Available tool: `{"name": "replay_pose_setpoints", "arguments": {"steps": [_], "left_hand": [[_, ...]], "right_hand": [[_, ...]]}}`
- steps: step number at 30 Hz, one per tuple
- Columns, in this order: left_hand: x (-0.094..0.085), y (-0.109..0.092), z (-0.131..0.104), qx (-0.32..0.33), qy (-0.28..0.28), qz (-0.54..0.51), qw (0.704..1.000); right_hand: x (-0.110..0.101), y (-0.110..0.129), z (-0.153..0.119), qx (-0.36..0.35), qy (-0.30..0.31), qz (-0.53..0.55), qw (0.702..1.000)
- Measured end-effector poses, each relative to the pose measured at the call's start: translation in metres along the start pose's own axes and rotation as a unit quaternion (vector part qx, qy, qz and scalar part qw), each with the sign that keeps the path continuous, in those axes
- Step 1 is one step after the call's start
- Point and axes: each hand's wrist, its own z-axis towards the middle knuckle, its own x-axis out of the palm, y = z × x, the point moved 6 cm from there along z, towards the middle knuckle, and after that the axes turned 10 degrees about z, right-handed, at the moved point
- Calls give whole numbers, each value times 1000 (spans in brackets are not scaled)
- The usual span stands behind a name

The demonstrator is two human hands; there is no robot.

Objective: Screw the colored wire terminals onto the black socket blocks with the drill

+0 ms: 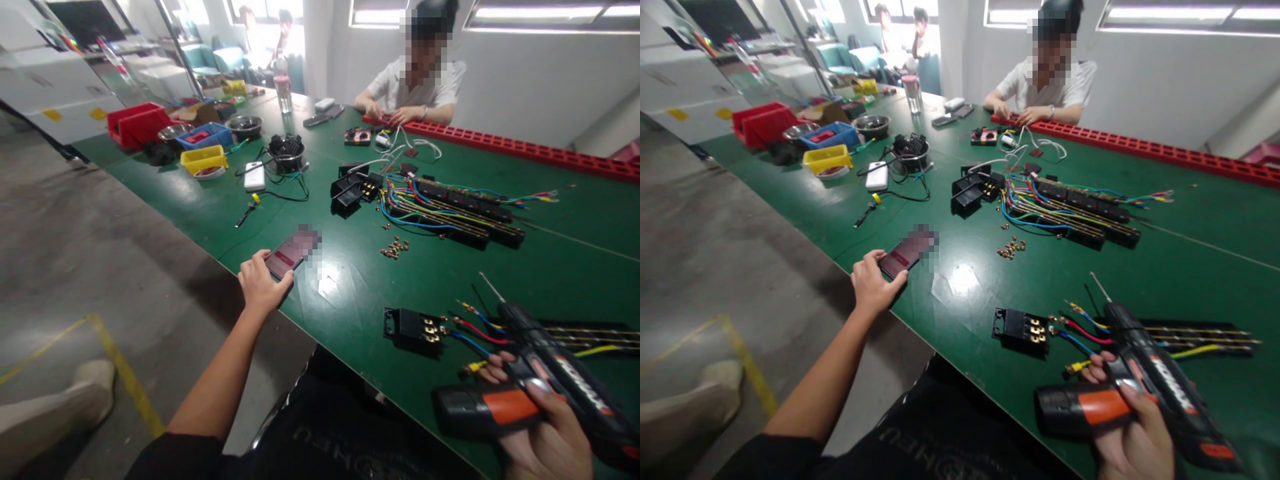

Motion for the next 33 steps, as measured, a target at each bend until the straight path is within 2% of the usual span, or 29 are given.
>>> {"name": "replay_pose_setpoints", "arguments": {"steps": [15,19,22,24,27,30,33], "left_hand": [[1,0,0,12,5,-1,1000],[-11,-11,-8,28,-26,24,999],[-23,-42,-24,79,-51,2,996],[-21,-75,-39,176,8,-55,983],[-12,-126,-65,321,120,-158,926],[-2,-159,-82,390,184,-218,875],[2,-178,-90,418,221,-248,845]], "right_hand": [[-4,-1,3,-23,36,0,999],[-1,-1,0,-15,33,9,999],[0,-1,-2,-14,45,15,999],[1,-2,-4,-9,56,23,998],[-1,-2,-5,-1,55,25,998],[-9,1,-5,-13,36,9,999],[-20,8,-6,-23,21,-1,1000]]}}
